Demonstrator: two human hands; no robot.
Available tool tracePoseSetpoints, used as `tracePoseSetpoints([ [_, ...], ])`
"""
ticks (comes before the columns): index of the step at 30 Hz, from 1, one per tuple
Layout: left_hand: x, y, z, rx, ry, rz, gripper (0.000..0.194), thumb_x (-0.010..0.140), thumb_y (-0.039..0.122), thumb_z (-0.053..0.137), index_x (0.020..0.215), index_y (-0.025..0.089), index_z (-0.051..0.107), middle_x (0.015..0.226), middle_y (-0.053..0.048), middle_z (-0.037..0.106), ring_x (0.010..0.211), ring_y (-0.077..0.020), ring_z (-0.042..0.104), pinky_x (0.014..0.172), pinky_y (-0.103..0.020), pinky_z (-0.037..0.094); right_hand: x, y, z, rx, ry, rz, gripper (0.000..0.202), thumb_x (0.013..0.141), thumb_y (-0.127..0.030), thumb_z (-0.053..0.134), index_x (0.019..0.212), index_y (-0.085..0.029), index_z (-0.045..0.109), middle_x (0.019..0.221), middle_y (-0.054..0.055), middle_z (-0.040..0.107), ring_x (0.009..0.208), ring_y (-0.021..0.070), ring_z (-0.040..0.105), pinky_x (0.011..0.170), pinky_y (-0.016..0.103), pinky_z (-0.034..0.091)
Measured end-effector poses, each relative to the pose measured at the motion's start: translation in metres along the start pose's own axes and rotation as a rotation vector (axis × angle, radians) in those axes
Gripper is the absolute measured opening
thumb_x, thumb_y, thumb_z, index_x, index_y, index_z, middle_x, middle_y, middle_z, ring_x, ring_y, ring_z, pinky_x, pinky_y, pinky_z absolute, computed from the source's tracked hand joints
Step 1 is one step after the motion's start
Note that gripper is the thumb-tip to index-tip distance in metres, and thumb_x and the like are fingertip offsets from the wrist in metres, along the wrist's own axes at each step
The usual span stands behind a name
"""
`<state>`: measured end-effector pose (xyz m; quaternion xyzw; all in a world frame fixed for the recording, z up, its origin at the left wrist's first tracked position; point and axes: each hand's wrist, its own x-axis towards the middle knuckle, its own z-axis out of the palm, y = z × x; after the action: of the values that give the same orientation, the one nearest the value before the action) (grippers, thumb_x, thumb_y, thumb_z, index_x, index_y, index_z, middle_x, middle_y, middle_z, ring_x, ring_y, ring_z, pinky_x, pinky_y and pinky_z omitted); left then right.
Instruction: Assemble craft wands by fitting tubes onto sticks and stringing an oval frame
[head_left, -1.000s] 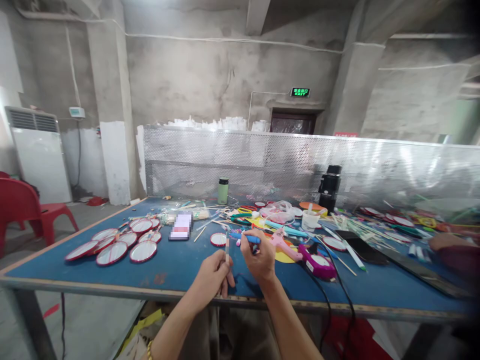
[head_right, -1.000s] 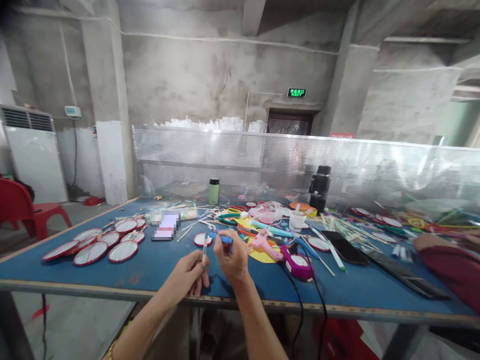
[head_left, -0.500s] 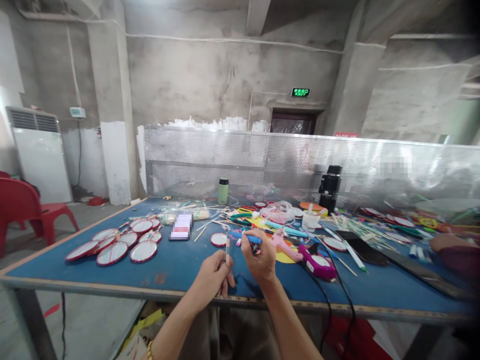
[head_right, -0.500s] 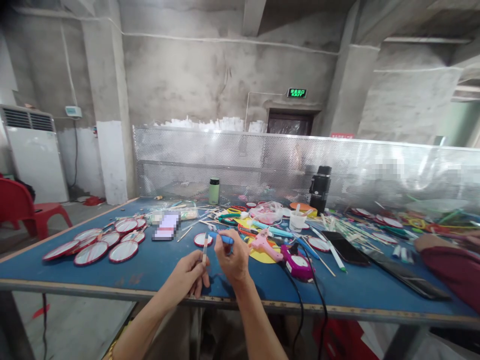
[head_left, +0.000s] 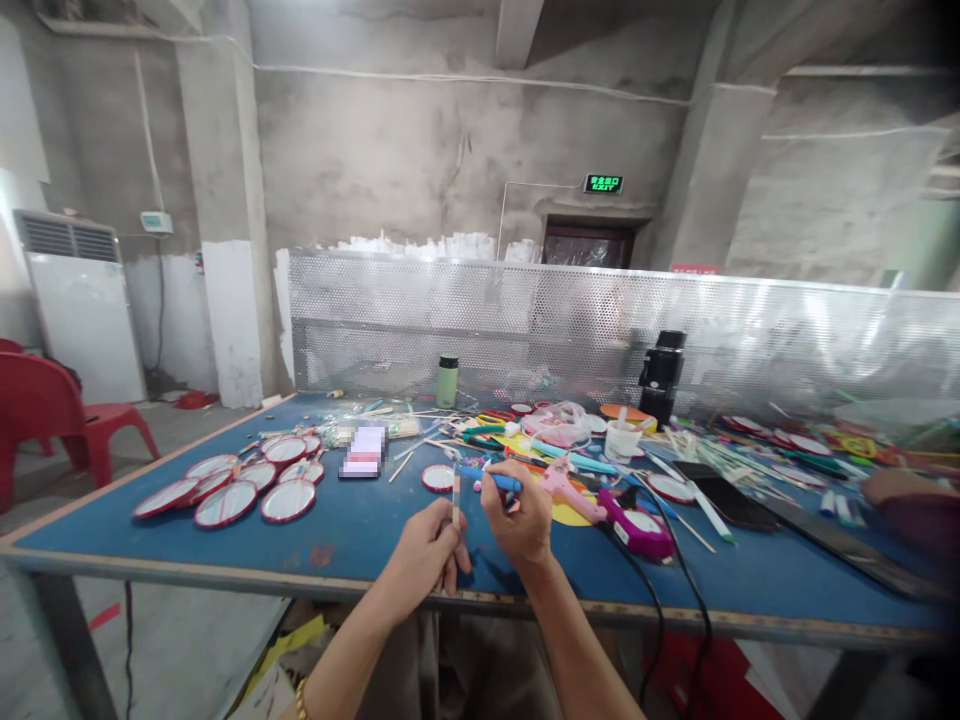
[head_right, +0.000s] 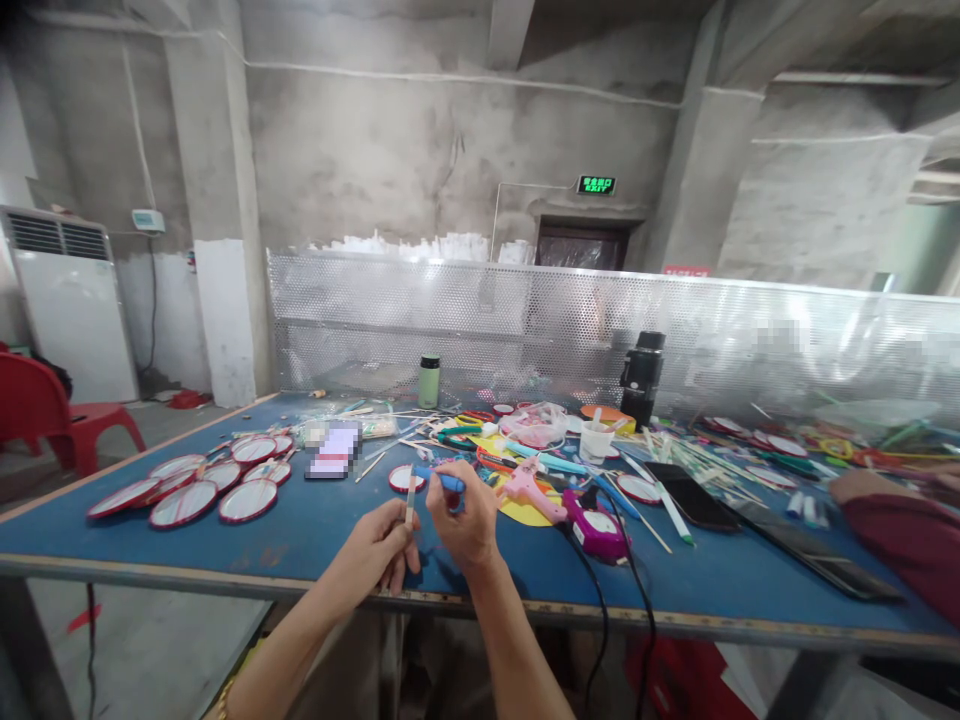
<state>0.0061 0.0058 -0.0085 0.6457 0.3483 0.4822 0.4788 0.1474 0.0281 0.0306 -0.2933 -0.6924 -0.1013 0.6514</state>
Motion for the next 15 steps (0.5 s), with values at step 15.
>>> tracePoseSetpoints([
  [15, -0.0006, 0.0030, 0.0012, -0.007, -0.002, -0.007, 0.007, 0.086, 0.025, 0.041, 0.085, 0.020, 0.046, 0.053, 0.004, 0.065, 0.027, -0.0062, 0.048, 0.029, -0.014, 0.026, -0.0014, 0.0028, 0.0021, -0.014, 0.003, 0.001, 0.004, 0.085, -0.019, 0.055, 0.083, -0.020, 0.059, 0.068, -0.001, 0.062, 0.052, 0.0103, 0.054, 0.053, 0.022, 0.047],
])
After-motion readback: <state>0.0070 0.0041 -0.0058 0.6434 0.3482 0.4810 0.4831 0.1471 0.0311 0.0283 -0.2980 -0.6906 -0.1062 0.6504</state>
